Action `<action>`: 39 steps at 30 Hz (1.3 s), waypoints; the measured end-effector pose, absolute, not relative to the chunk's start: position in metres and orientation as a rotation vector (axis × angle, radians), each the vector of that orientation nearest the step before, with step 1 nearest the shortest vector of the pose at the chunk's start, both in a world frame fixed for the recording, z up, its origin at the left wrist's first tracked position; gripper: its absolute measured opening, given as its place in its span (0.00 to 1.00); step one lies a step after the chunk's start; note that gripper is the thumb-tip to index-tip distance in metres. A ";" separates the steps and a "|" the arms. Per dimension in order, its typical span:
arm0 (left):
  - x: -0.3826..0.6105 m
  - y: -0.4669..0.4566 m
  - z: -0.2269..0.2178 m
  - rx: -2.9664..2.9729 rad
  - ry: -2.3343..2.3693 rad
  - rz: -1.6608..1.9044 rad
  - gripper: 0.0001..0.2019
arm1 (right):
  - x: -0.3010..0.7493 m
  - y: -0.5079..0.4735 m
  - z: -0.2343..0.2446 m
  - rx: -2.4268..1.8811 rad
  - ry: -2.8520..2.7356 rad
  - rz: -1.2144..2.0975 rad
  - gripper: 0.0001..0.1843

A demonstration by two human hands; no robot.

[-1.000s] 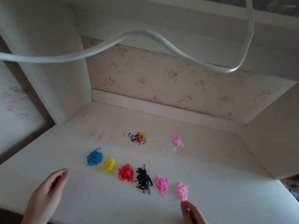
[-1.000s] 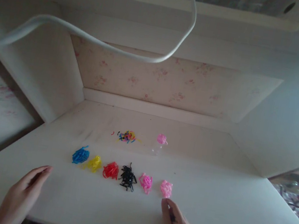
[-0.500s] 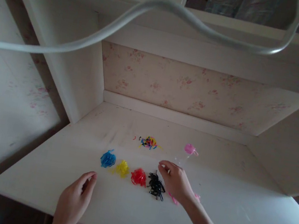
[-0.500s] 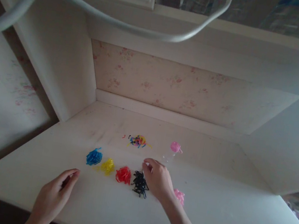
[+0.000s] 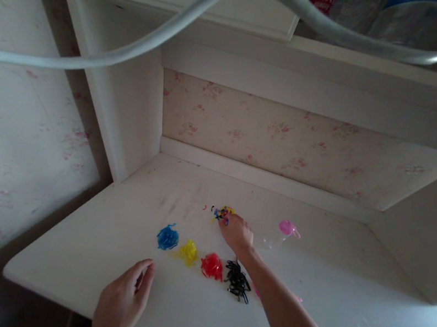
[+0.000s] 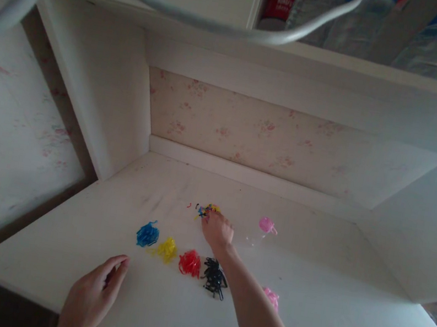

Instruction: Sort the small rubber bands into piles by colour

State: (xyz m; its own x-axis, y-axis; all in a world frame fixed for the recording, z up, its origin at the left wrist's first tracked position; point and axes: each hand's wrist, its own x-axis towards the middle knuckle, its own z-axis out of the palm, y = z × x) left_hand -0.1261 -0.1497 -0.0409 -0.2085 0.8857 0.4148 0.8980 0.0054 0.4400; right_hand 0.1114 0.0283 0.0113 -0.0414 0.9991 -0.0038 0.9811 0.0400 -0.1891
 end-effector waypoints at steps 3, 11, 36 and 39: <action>-0.126 -0.151 -0.041 -1.973 -2.214 -0.987 0.14 | 0.112 0.031 0.010 -2.066 -2.173 0.198 0.16; -0.126 -0.149 -0.040 -1.975 -2.209 -0.988 0.13 | 0.130 0.028 0.012 -1.947 -2.165 0.220 0.18; -0.126 -0.150 -0.043 -1.940 -2.250 -0.843 0.15 | 0.233 -0.110 0.009 -1.703 -1.840 0.136 0.19; -0.126 -0.150 -0.045 -1.928 -2.239 -0.795 0.15 | 0.242 -0.122 -0.005 -1.743 -1.894 -0.042 0.17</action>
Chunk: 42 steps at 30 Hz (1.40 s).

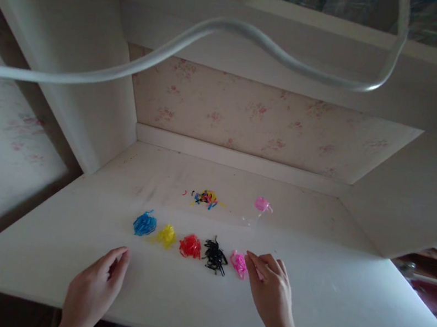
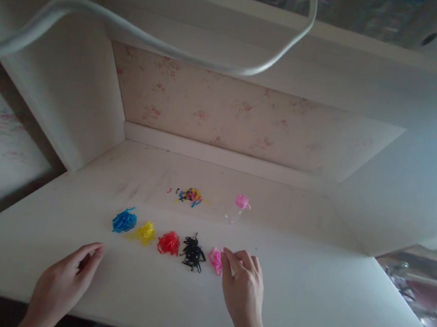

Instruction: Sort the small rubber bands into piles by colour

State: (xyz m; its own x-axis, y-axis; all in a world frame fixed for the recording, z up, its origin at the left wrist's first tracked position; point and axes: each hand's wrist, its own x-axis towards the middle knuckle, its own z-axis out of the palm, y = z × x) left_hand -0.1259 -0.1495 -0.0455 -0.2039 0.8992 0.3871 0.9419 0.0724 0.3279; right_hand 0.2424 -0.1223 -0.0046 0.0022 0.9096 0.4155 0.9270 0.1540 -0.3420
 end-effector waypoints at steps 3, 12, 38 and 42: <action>-0.125 -0.149 -0.045 -1.943 -2.233 -0.777 0.15 | 0.244 -0.129 -0.015 -1.808 -1.935 -0.140 0.17; -0.125 -0.149 -0.042 -1.945 -2.250 -0.753 0.15 | 0.242 -0.135 -0.016 -1.833 -1.943 -0.148 0.15; -0.113 -0.146 -0.032 -1.877 -2.407 -0.452 0.14 | 0.224 -0.172 -0.025 -1.793 -2.137 0.108 0.16; -0.114 -0.147 -0.034 -1.891 -2.421 -0.448 0.13 | 0.214 -0.168 -0.024 -1.758 -2.053 0.131 0.16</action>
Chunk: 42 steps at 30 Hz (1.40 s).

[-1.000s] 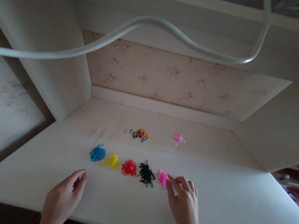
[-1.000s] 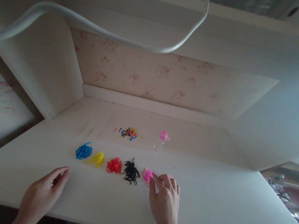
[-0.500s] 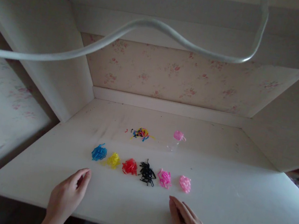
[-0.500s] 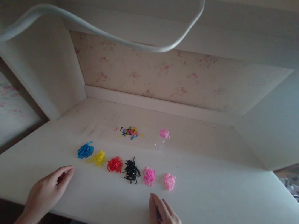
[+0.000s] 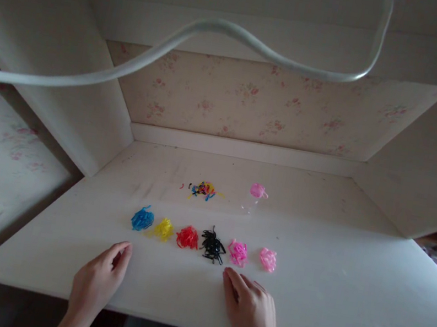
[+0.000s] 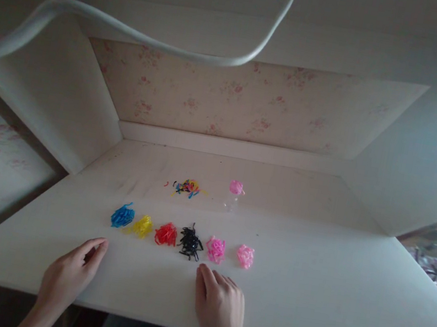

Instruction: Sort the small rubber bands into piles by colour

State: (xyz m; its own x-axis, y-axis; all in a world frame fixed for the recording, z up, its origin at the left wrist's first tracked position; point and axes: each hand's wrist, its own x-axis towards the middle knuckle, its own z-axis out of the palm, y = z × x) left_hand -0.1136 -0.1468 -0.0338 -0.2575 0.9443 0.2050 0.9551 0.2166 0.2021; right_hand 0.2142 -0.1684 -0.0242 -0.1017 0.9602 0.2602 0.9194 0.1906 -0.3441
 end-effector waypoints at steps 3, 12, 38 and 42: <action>-0.114 -0.147 -0.035 -1.914 -2.405 -0.456 0.13 | 0.207 -0.166 -0.024 -1.812 -1.952 0.142 0.16; -0.114 -0.148 -0.034 -1.926 -2.363 -0.476 0.12 | 0.205 -0.166 -0.028 -1.900 -1.991 0.038 0.18; 0.010 -0.047 0.053 -2.690 -2.085 -0.319 0.13 | 0.249 -0.189 -0.049 -1.884 -1.935 -0.158 0.21; 0.035 -0.006 0.035 -2.527 -2.186 -0.248 0.14 | 0.246 -0.190 -0.048 -1.833 -1.881 -0.142 0.24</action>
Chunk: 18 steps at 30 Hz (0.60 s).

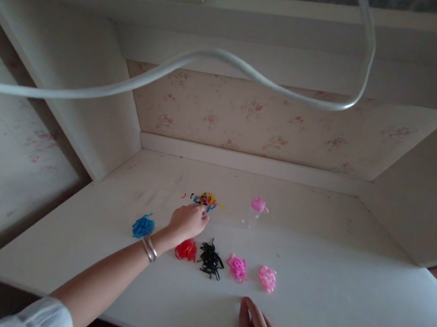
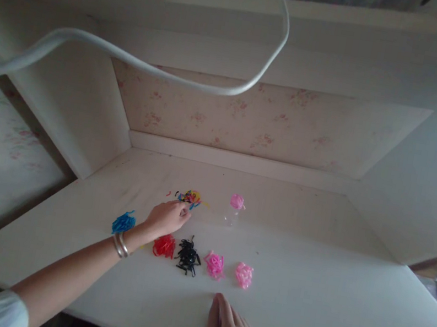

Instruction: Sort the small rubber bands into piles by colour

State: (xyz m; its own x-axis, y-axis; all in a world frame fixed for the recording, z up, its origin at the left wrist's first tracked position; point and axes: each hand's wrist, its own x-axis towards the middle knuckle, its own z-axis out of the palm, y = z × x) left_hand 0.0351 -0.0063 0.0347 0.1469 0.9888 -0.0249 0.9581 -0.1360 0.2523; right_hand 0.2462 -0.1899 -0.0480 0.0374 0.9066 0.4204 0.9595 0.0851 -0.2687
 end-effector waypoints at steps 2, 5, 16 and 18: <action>0.041 0.006 0.025 2.186 1.972 0.202 0.16 | 0.246 -0.190 -0.050 -1.804 -1.885 -0.150 0.23; 0.045 0.017 0.015 2.154 2.022 0.181 0.15 | 0.246 -0.189 -0.053 -1.795 -1.879 -0.172 0.23; 0.042 0.028 0.003 2.146 1.960 0.192 0.13 | 0.245 -0.189 -0.052 -1.790 -1.894 -0.201 0.22; 0.041 0.028 0.003 2.152 1.933 0.196 0.13 | 0.244 -0.189 -0.052 -1.790 -1.891 -0.197 0.22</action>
